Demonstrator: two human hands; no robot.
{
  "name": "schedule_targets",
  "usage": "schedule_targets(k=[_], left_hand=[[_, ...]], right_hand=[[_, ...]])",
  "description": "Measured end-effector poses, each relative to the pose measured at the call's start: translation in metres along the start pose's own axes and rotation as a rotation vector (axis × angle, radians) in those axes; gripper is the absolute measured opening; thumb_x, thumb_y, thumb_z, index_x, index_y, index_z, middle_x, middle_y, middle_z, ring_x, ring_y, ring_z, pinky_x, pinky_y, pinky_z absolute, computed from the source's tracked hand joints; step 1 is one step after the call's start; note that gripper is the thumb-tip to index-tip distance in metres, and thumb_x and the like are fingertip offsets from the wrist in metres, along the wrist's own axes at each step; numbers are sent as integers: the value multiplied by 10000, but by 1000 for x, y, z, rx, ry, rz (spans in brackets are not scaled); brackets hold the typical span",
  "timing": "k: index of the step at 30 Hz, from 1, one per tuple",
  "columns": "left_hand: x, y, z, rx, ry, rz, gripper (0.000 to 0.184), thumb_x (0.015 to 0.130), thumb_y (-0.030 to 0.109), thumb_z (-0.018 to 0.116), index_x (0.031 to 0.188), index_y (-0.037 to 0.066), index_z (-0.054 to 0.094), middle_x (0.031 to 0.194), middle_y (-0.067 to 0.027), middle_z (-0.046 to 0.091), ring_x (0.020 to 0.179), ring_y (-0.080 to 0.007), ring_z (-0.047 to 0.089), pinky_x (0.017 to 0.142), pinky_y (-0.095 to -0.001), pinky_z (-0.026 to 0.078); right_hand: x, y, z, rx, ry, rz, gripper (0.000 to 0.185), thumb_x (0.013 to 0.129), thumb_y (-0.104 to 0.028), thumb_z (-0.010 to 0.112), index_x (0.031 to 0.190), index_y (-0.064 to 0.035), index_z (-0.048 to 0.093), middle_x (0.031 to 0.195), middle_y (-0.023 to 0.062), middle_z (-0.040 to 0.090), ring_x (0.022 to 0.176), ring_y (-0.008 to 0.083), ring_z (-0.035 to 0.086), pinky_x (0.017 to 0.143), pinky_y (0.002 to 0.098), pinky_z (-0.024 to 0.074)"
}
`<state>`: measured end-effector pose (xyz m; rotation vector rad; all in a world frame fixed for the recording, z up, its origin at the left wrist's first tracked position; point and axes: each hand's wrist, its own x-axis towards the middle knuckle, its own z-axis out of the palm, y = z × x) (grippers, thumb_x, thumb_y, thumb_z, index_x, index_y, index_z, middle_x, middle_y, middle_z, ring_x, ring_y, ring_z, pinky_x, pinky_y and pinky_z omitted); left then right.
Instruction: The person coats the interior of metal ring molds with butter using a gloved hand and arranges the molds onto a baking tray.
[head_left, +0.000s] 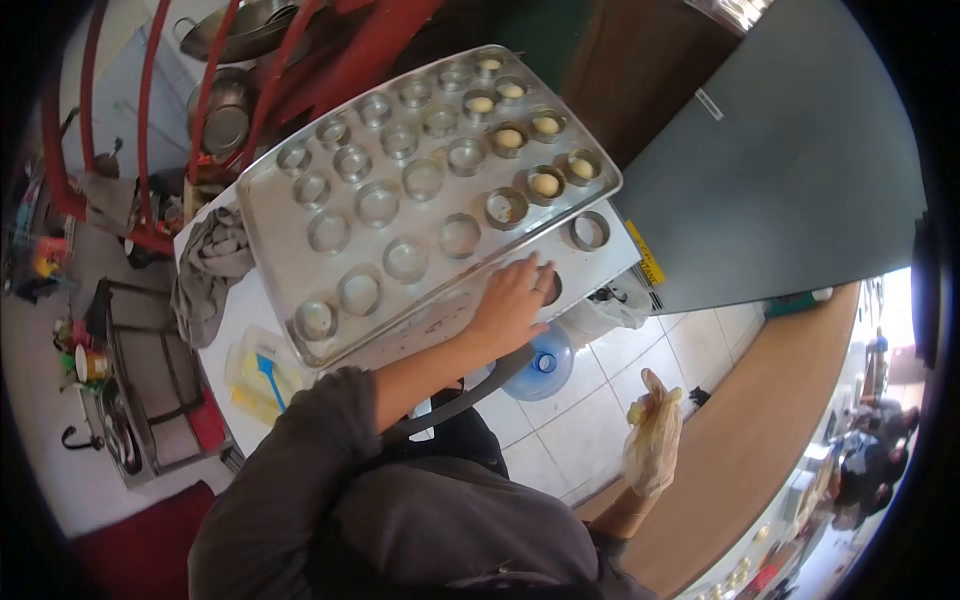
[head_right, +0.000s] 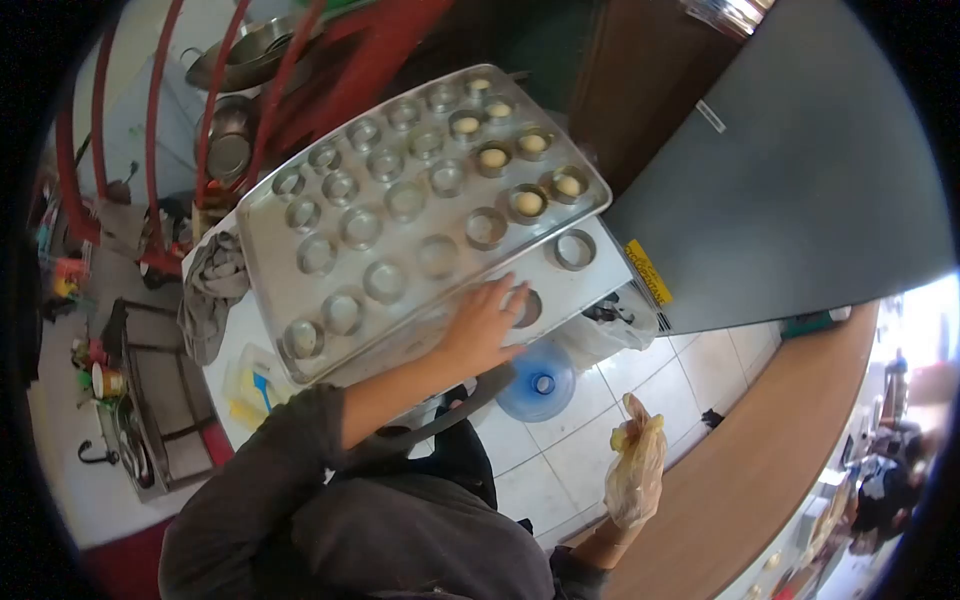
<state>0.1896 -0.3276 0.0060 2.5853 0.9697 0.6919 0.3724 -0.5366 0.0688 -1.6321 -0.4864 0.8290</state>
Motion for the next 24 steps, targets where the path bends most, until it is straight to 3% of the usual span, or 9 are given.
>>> schedule_targets(k=[1, 6, 11, 13, 15, 17, 20, 23, 24], left_hand=[[4, 2, 7, 12, 24, 13, 705, 704, 229, 744, 1305, -6, 459, 1202, -188, 507, 1148, -337, 448, 887, -454, 381], [3, 2, 22, 36, -204, -79, 598, 680, 229, 756, 1172, -36, 544, 1090, -185, 519, 1057, -342, 484, 880, -474, 393], [-101, -1, -82, -583, -107, -295, 534, 685, 213, 796, 1114, -13, 573, 1041, -157, 509, 994, -306, 528, 856, -405, 454], [-160, -11, -131, -1020, -202, -582, 491, 702, 120, 818, 1115, -2, 581, 1089, -119, 507, 1030, -237, 543, 916, -355, 471], [-234, -29, -167, -1340, -84, -568, 489, 706, -3, 796, 1145, 2, 580, 1157, -88, 497, 1076, -191, 534, 954, -325, 469], [-303, -32, -204, -1384, 80, -545, 557, 703, -53, 775, 1209, 26, 557, 1196, -71, 493, 1081, -181, 531, 944, -327, 475], [-383, -20, -241, -1348, 138, -994, 739, 701, 64, 826, 1338, 47, 450, 1159, -65, 492, 976, -160, 557, 844, -299, 495], [-422, -26, -228, -1196, 313, -1083, 1008, 666, 97, 854, 1470, 74, 248, 1169, -77, 484, 964, -164, 552, 827, -301, 493], [-418, -31, -232, -1182, 278, -1090, 1201, 638, 164, 877, 1517, 88, 61, 1171, -105, 482, 957, -180, 546, 806, -318, 494]], right_hand=[[2, -3, 7, -7, -31, -18, 694, 985, -522, 382, 1180, 120, 558, 705, 3, 411, 656, 103, 362, 619, 233, 276], [11, -14, 44, 15, -219, -109, 639, 982, -509, 403, 1062, 99, 585, 720, 16, 430, 682, 116, 362, 656, 255, 306], [3, -32, 96, 41, -466, -200, 506, 953, -437, 520, 878, 61, 567, 752, 34, 461, 694, 125, 364, 668, 267, 323], [-3, -45, 128, -25, -595, -222, 337, 891, -270, 607, 876, 67, 600, 786, 70, 533, 726, 143, 466, 695, 269, 388], [-10, -52, 169, -90, -723, -285, 244, 850, -173, 629, 865, 70, 613, 799, 90, 571, 758, 159, 530, 715, 269, 433], [-21, -53, 213, -277, -874, -314, 153, 792, -72, 640, 879, 54, 649, 850, 116, 634, 785, 173, 602, 724, 277, 485], [-61, -54, 290, -416, -1159, -344, 166, 793, -70, 643, 925, 25, 676, 882, 114, 658, 752, 157, 615, 698, 270, 492], [-116, -32, 365, -503, -1372, -527, 243, 794, -131, 656, 993, 6, 689, 891, 142, 673, 749, 215, 646, 696, 303, 506], [-129, -18, 386, -573, -1415, -646, 247, 804, -149, 642, 1002, -10, 692, 890, 163, 671, 756, 265, 646, 707, 337, 509]])
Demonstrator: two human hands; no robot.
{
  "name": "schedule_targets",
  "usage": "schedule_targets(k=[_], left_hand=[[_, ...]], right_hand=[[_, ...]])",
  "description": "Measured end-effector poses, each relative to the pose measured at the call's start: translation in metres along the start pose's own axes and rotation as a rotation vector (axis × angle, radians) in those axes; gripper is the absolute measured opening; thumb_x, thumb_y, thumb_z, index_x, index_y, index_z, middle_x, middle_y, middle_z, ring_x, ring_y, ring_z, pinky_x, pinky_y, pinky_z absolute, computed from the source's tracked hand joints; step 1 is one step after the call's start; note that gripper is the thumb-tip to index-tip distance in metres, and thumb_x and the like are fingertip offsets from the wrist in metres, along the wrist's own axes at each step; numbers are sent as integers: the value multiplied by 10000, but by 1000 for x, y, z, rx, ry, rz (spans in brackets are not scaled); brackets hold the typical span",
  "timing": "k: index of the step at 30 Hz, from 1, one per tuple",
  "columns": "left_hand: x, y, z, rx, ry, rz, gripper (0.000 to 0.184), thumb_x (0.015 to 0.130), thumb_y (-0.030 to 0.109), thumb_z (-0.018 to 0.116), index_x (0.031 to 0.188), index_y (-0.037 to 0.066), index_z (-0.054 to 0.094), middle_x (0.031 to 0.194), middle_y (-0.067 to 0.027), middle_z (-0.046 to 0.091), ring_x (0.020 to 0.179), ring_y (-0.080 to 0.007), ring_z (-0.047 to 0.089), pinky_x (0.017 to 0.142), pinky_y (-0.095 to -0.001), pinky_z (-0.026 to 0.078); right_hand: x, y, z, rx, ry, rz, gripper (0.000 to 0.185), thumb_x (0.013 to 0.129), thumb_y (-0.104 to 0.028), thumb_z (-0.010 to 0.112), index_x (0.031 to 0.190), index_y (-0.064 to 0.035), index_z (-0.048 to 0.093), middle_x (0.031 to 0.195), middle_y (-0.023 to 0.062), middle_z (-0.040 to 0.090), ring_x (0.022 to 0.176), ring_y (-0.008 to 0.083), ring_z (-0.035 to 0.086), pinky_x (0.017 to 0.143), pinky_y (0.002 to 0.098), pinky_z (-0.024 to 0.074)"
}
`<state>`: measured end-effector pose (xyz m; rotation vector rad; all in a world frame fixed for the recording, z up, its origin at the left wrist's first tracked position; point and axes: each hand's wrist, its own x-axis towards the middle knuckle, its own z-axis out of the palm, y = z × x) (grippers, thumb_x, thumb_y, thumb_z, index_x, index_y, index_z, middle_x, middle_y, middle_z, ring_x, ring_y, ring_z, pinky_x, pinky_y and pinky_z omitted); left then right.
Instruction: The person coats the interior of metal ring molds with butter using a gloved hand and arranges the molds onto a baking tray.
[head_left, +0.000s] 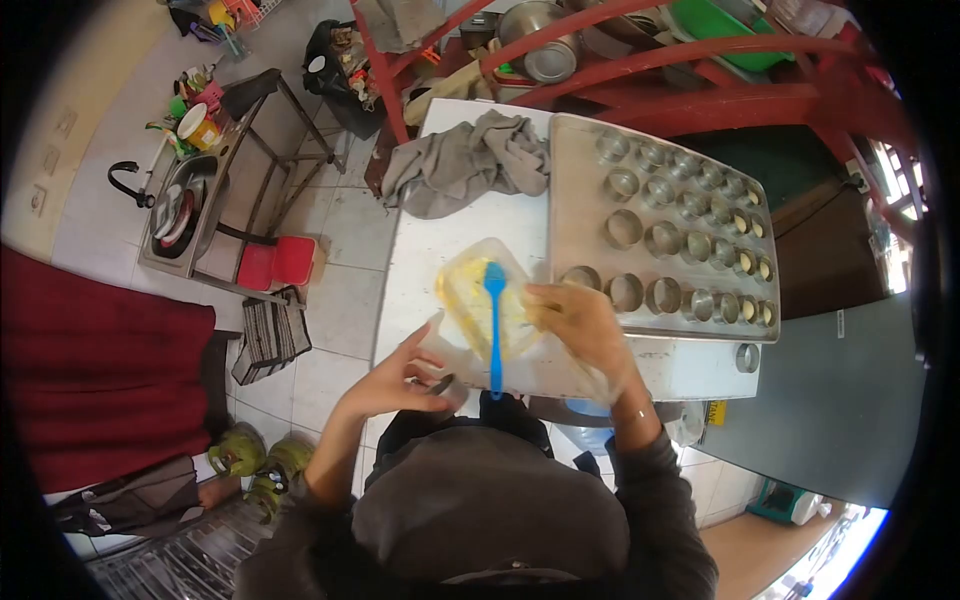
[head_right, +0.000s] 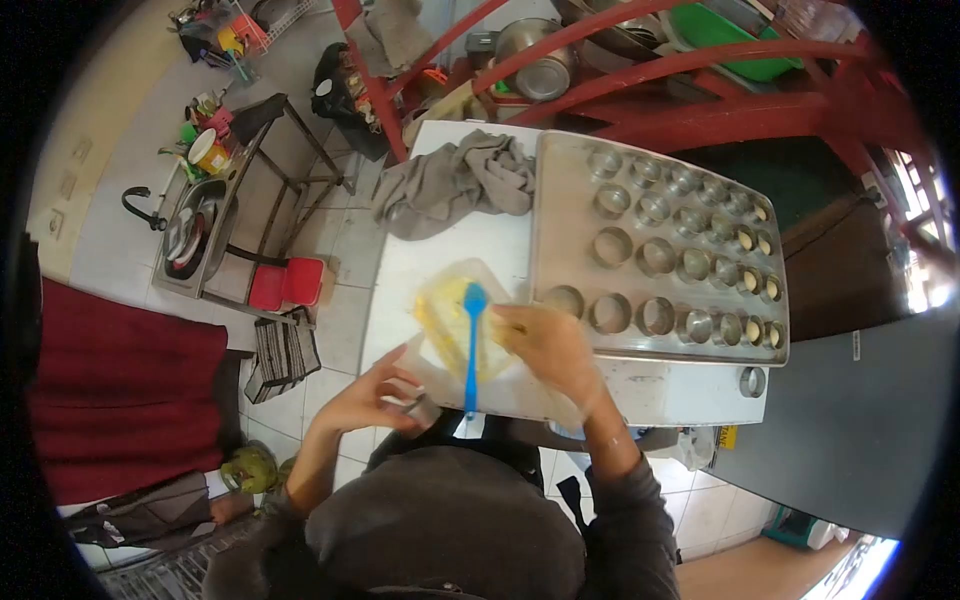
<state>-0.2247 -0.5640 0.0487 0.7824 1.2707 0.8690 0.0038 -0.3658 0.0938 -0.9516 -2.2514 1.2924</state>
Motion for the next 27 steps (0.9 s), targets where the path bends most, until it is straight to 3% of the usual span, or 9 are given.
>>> schedule_targets(k=[4, 7, 10, 13, 16, 19, 22, 25, 27], left_hand=[[42, -21, -25, 93, -22, 113, 1274, 632, 203, 880, 1510, 63, -33, 1167, -128, 468, 897, -180, 560, 771, -296, 489], [62, -19, -37, 213, -89, 130, 1274, 634, 176, 880, 1510, 71, -38, 1189, -120, 444, 864, -173, 558, 762, -277, 481], [65, -16, -43, 268, -137, 135, 1294, 627, 217, 880, 1507, 65, -57, 1208, -143, 428, 827, -178, 564, 742, -274, 478], [67, -16, -53, 383, -184, 127, 1325, 607, 239, 893, 1502, 52, -67, 1196, -151, 439, 820, -185, 574, 736, -269, 477], [76, -26, -60, 412, -179, 169, 1327, 595, 273, 899, 1500, 35, -43, 1194, -165, 449, 825, -204, 586, 748, -286, 492], [81, -28, -64, 474, -187, 192, 1309, 588, 304, 901, 1497, 7, 6, 1202, -182, 452, 840, -226, 600, 764, -299, 510], [80, -25, -65, 474, -183, 145, 1291, 581, 304, 904, 1493, -7, 45, 1202, -196, 453, 858, -240, 605, 772, -298, 521], [72, -15, -72, 476, -165, 138, 1188, 573, 291, 910, 1467, -35, 199, 1194, -185, 477, 888, -236, 608, 766, -306, 526], [66, -12, -86, 364, -147, 148, 1033, 603, 288, 894, 1384, -77, 326, 1195, -177, 474, 936, -240, 601, 807, -319, 518]], right_hand=[[54, 6, 69, -307, -102, -149, 232, 824, -187, 597, 987, -61, 706, 891, 196, 662, 783, 361, 628, 731, 425, 505], [80, 35, 107, -561, -217, -32, 204, 822, -183, 583, 946, -81, 709, 882, 164, 672, 765, 339, 638, 710, 434, 503], [82, 59, 129, -295, -156, -87, 184, 804, -199, 598, 888, -73, 702, 849, 138, 674, 751, 334, 637, 679, 434, 503], [87, 69, 134, -333, -261, -134, 178, 777, -205, 615, 865, -76, 701, 855, 121, 676, 762, 315, 640, 687, 410, 505], [85, 74, 132, -430, -204, -496, 201, 759, -190, 619, 912, -87, 697, 905, 115, 677, 814, 285, 642, 723, 375, 504], [75, 44, 127, -645, -293, -167, 250, 750, -174, 622, 979, -95, 683, 954, 103, 676, 869, 269, 636, 768, 359, 498], [62, 56, 125, -65, -193, -123, 280, 755, -165, 622, 1014, -71, 667, 963, 117, 674, 890, 287, 630, 790, 357, 498], [49, 38, 117, 355, -125, -37, 303, 768, -161, 635, 1042, -34, 656, 966, 122, 677, 906, 275, 634, 822, 344, 495], [45, 4, 97, -202, -28, -343, 291, 793, -148, 638, 1046, -5, 650, 954, 115, 676, 900, 241, 642, 817, 324, 500]])
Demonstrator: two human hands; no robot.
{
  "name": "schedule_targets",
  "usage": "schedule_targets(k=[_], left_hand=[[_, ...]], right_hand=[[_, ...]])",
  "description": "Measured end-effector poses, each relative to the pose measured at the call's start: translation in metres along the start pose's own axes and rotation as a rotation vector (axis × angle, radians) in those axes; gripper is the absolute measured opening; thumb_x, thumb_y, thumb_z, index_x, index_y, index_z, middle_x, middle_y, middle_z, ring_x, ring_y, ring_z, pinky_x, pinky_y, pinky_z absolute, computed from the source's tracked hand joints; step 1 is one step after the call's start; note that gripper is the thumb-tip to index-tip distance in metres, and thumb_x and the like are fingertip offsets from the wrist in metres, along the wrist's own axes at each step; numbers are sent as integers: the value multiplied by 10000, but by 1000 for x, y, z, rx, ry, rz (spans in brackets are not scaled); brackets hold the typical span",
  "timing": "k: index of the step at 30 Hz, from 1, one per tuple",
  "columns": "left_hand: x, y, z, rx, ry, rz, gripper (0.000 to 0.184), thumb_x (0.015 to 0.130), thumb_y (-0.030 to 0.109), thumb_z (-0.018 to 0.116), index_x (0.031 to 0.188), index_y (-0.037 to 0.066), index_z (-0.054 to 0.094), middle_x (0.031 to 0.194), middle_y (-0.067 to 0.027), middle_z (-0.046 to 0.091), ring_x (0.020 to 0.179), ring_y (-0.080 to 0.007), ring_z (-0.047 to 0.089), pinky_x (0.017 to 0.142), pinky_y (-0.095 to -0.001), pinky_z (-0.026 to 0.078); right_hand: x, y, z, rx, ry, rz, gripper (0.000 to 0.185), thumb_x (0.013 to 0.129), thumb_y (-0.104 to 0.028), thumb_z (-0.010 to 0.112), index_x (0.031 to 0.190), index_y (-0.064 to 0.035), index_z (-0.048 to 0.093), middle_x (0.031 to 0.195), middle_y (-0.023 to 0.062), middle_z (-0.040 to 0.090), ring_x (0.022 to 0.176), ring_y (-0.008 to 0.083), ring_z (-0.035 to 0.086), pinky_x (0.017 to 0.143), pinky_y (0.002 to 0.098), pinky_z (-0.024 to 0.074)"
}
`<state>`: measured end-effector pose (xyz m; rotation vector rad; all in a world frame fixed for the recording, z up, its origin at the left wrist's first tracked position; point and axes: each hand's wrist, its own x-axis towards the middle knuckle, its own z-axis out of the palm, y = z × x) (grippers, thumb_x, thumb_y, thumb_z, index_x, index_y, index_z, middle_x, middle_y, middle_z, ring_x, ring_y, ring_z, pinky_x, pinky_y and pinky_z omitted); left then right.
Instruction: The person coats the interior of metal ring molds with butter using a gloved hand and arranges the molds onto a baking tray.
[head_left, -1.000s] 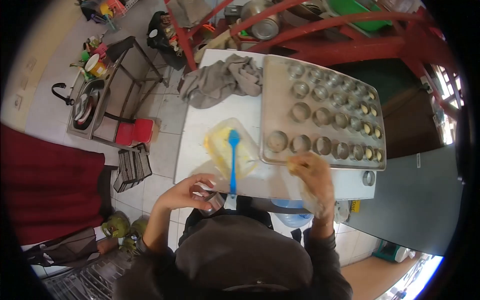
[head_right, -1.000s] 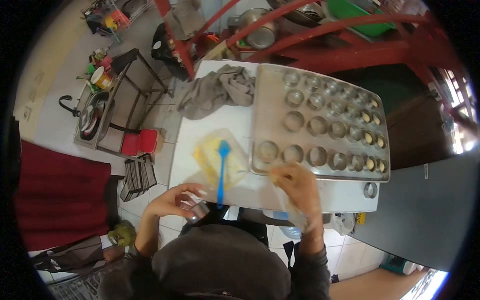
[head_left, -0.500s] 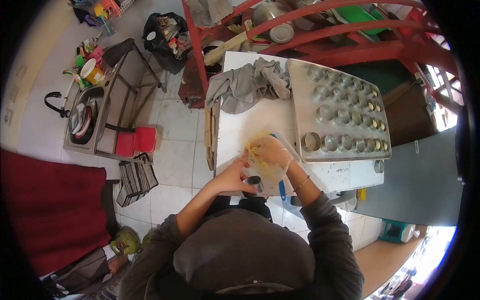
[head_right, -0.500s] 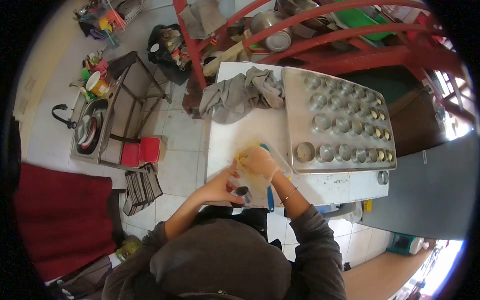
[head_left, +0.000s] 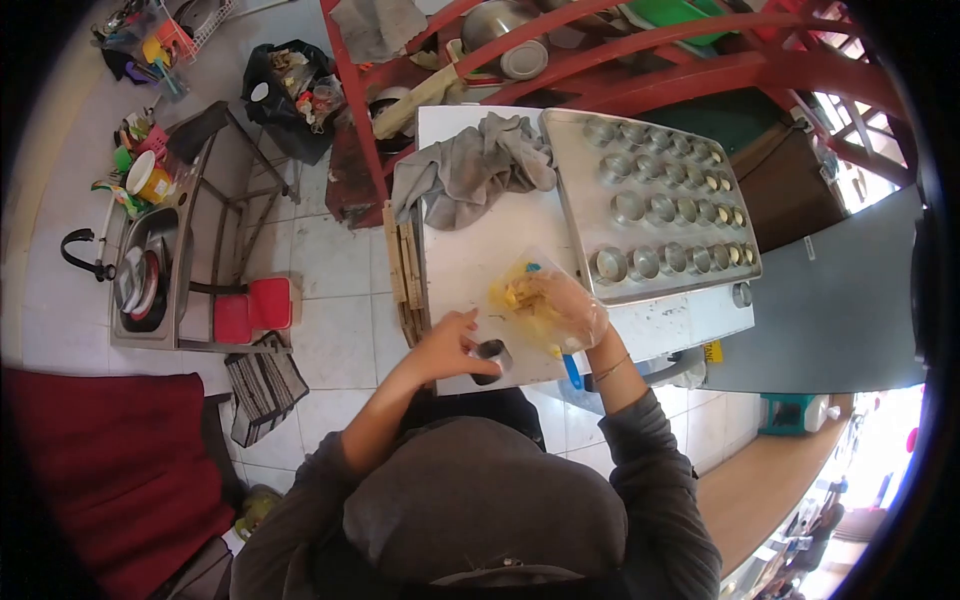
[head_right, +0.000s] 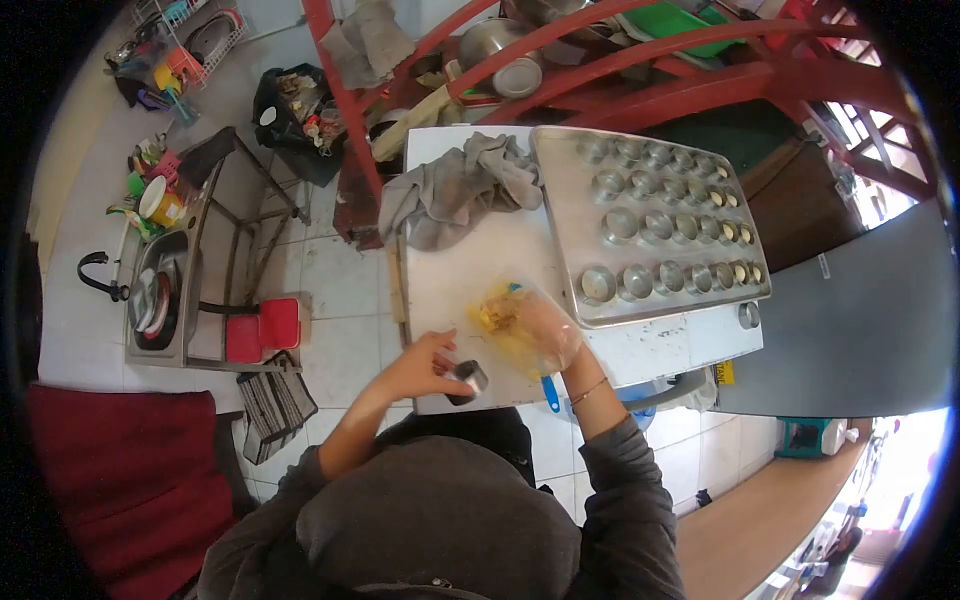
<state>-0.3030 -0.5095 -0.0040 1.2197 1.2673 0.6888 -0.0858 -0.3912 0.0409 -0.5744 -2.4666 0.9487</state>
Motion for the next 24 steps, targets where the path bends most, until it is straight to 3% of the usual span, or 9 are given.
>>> schedule_targets(k=[1, 3, 5, 7, 11, 16, 19, 22, 24], left_hand=[[-3, 1, -5, -56, 16, 6, 959, 618, 287, 886, 1342, -98, 389, 1195, -173, 473, 960, -242, 597, 828, -325, 514], [-10, 23, -10, -362, 74, 111, 767, 649, 170, 865, 1267, -60, 474, 1198, -137, 482, 1008, -232, 592, 888, -349, 494], [-7, 43, -5, -590, 196, 341, 612, 655, -9, 825, 1197, -6, 540, 1220, -93, 466, 1102, -211, 552, 983, -381, 450], [-8, 76, 2, -491, 190, 507, 637, 638, -4, 835, 1201, 4, 537, 1232, -90, 444, 1141, -210, 522, 995, -383, 445], [3, 126, 18, -334, 132, 735, 694, 599, -12, 841, 1219, 25, 533, 1284, -101, 397, 1201, -213, 469, 1004, -371, 432], [13, 157, 36, -104, 160, 790, 715, 575, 36, 860, 1215, 32, 541, 1302, -120, 397, 1144, -223, 509, 981, -367, 446], [19, 168, 33, 181, 203, 766, 675, 582, 108, 860, 1183, 23, 565, 1209, -120, 502, 1053, -213, 565, 916, -346, 478], [27, 176, 35, 226, 198, 672, 646, 579, 160, 857, 1148, 19, 588, 1071, -111, 591, 960, -204, 602, 843, -319, 493], [34, 177, 35, 252, 233, 746, 639, 571, 168, 861, 1134, 18, 597, 1026, -108, 610, 911, -204, 612, 812, -310, 494]], right_hand=[[3, -14, -13, -286, 12, -145, 285, 806, -141, 640, 1048, 10, 647, 949, 111, 676, 897, 223, 646, 815, 314, 503], [-4, -30, -27, 248, 83, 303, 259, 787, -88, 661, 1024, 17, 643, 996, 101, 665, 909, 186, 628, 801, 298, 503], [-6, -48, -42, 542, 199, 536, 211, 784, -67, 670, 974, 23, 652, 976, 94, 659, 871, 170, 624, 769, 286, 503], [-10, -71, -51, 602, 365, 567, 149, 796, -79, 668, 898, 29, 672, 886, 89, 660, 782, 175, 632, 719, 276, 504], [-23, -84, -65, 86, 325, 327, 170, 732, -54, 716, 895, -18, 683, 851, 88, 642, 758, 200, 625, 681, 286, 482], [-30, -84, -63, 75, 511, 190, 244, 664, -39, 733, 900, -73, 683, 885, 79, 632, 765, 256, 630, 675, 310, 493], [-33, -69, -67, -136, 550, 100, 292, 635, -37, 740, 914, -79, 667, 896, 79, 635, 774, 281, 635, 673, 331, 502], [-31, -57, -68, -279, 609, 60, 330, 623, -30, 737, 937, -72, 648, 897, 85, 634, 772, 297, 636, 664, 347, 506], [-32, -51, -66, -300, 623, 69, 347, 622, -32, 735, 953, -68, 637, 895, 89, 632, 767, 305, 636, 657, 352, 506]])
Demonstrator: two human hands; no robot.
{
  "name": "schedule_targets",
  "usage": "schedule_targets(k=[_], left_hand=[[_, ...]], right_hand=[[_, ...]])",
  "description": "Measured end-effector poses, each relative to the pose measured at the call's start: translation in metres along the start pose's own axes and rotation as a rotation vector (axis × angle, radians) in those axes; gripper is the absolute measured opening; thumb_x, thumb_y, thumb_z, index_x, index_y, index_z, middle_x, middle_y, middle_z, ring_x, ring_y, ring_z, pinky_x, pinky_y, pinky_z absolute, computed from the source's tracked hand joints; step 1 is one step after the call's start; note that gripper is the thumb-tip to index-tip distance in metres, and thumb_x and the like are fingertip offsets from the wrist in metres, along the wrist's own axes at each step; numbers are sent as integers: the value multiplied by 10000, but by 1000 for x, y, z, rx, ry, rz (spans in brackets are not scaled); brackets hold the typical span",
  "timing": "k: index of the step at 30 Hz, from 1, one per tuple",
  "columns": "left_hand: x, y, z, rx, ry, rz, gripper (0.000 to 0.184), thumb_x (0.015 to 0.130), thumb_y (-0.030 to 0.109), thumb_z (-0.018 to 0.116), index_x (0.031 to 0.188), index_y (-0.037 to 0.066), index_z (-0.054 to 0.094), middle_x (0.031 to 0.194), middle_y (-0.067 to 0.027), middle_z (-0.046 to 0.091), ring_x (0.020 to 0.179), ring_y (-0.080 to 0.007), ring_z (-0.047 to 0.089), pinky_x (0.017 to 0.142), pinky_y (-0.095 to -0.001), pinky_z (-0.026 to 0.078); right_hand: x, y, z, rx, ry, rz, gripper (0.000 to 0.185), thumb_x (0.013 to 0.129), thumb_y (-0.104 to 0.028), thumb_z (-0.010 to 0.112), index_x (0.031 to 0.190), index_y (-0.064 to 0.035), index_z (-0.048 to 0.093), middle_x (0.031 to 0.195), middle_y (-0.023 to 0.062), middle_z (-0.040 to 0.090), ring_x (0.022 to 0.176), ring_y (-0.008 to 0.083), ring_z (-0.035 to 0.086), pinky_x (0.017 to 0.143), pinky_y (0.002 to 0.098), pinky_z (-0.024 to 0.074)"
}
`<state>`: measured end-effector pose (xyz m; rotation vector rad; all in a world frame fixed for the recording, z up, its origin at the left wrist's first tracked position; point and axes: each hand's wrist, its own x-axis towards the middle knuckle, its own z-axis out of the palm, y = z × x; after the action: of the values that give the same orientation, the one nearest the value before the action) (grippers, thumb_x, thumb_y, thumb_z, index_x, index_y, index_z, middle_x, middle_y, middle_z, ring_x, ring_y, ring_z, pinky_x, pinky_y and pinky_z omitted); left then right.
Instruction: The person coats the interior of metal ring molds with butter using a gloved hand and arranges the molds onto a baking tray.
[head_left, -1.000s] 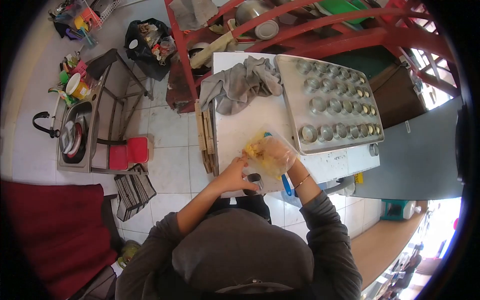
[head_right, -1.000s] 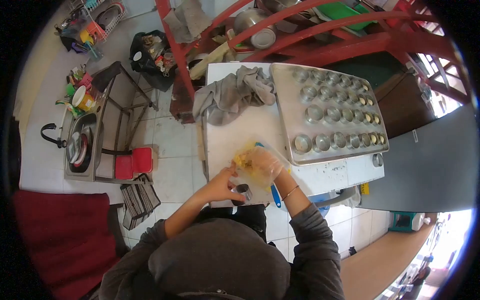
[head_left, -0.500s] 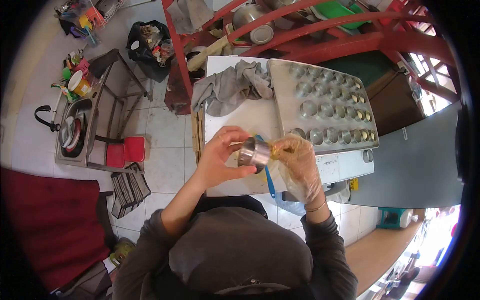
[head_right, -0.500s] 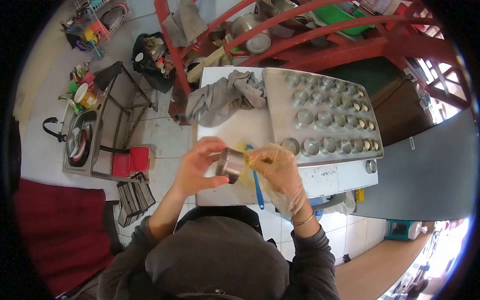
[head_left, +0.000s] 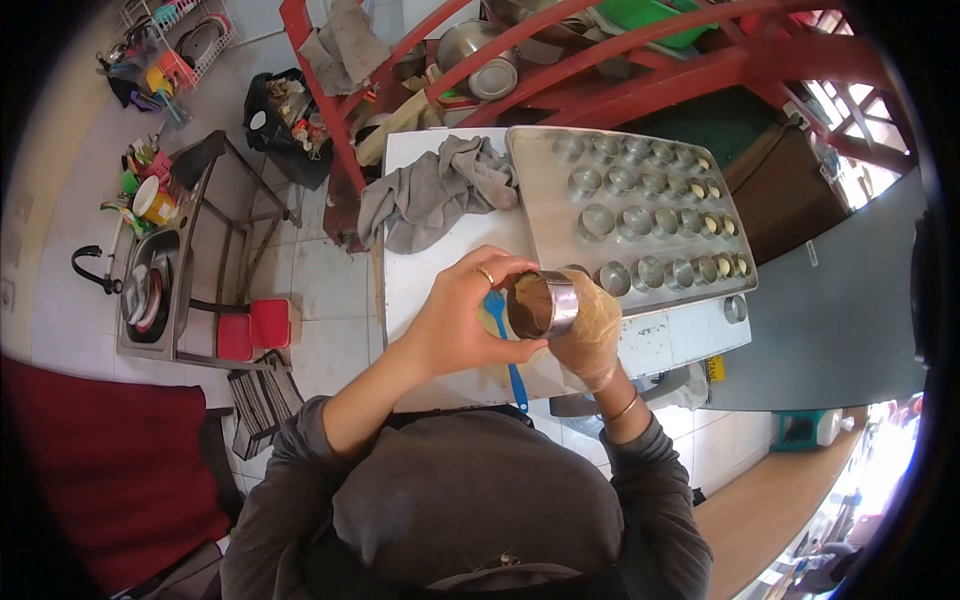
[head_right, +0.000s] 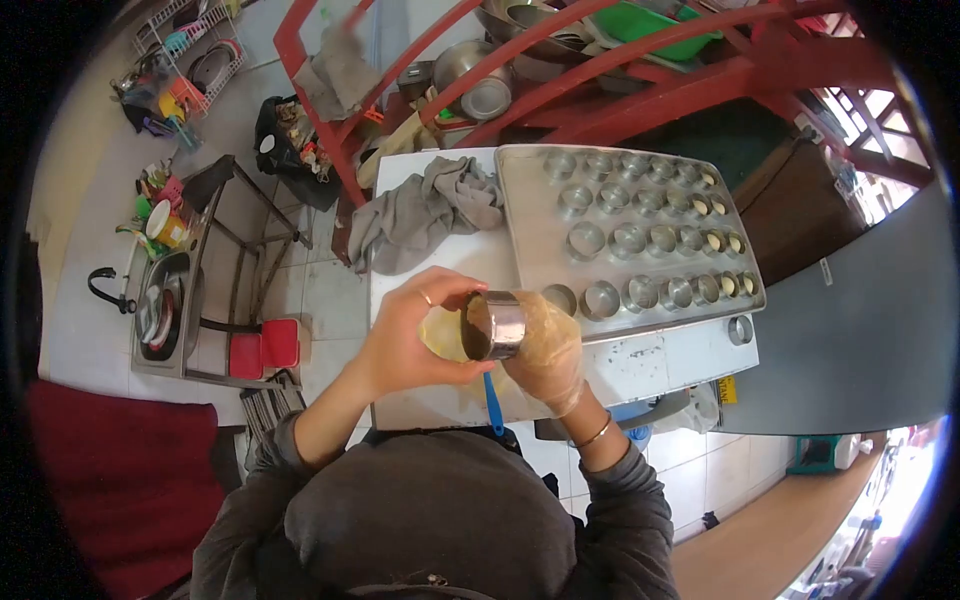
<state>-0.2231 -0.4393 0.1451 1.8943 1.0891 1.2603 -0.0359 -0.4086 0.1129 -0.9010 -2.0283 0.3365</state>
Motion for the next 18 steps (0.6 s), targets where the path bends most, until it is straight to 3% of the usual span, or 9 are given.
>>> schedule_targets(k=[3, 6, 7, 10, 13, 16, 18], left_hand=[[6, -6, -4, 22, -16, 54, 632, 560, 173, 864, 1116, 19, 607, 1019, -111, 615, 895, -206, 614, 799, -307, 495], [8, -11, -11, -25, -80, 91, 628, 551, 176, 865, 1105, 21, 615, 1029, -114, 613, 904, -207, 614, 802, -309, 497], [9, -12, -13, -50, -100, 107, 627, 548, 177, 865, 1103, 22, 618, 1030, -115, 613, 906, -207, 614, 803, -309, 498], [10, -12, -19, -54, -116, 166, 638, 542, 178, 864, 1111, 25, 620, 1028, -116, 615, 921, -215, 618, 815, -310, 496], [12, -5, -29, -60, -95, 159, 643, 523, 208, 843, 1105, 50, 620, 1055, -110, 598, 941, -257, 622, 821, -325, 500], [11, -11, -34, -48, -121, 242, 677, 498, 206, 846, 1118, 59, 618, 1072, -115, 598, 949, -281, 619, 832, -340, 500], [11, -13, -33, -64, -119, 259, 687, 498, 201, 843, 1131, 66, 615, 1094, -115, 594, 961, -285, 615, 840, -345, 498]], right_hand=[[7, 5, -7, 20, -162, -148, 300, 631, -53, 728, 918, -61, 641, 887, 103, 634, 754, 319, 632, 648, 368, 504], [14, -8, -28, 263, -408, 133, 243, 649, -68, 716, 879, -47, 640, 877, 107, 637, 770, 334, 626, 654, 394, 503], [19, -10, -34, 65, -399, -2, 195, 660, -52, 682, 849, -35, 639, 880, 118, 640, 809, 340, 625, 668, 408, 500], [23, 1, -27, 49, -187, -229, 179, 657, -29, 653, 835, -51, 643, 873, 120, 636, 817, 350, 616, 679, 414, 491], [0, -3, -9, -73, -77, -187, 210, 649, -16, 637, 852, -69, 645, 896, 128, 624, 790, 354, 605, 671, 420, 479], [11, -14, -24, 414, -414, -89, 252, 661, -15, 634, 904, -80, 644, 941, 140, 615, 831, 365, 597, 708, 437, 475], [18, -15, -27, 278, -396, -48, 248, 672, -13, 632, 913, -73, 640, 946, 154, 610, 861, 382, 590, 731, 443, 478]])
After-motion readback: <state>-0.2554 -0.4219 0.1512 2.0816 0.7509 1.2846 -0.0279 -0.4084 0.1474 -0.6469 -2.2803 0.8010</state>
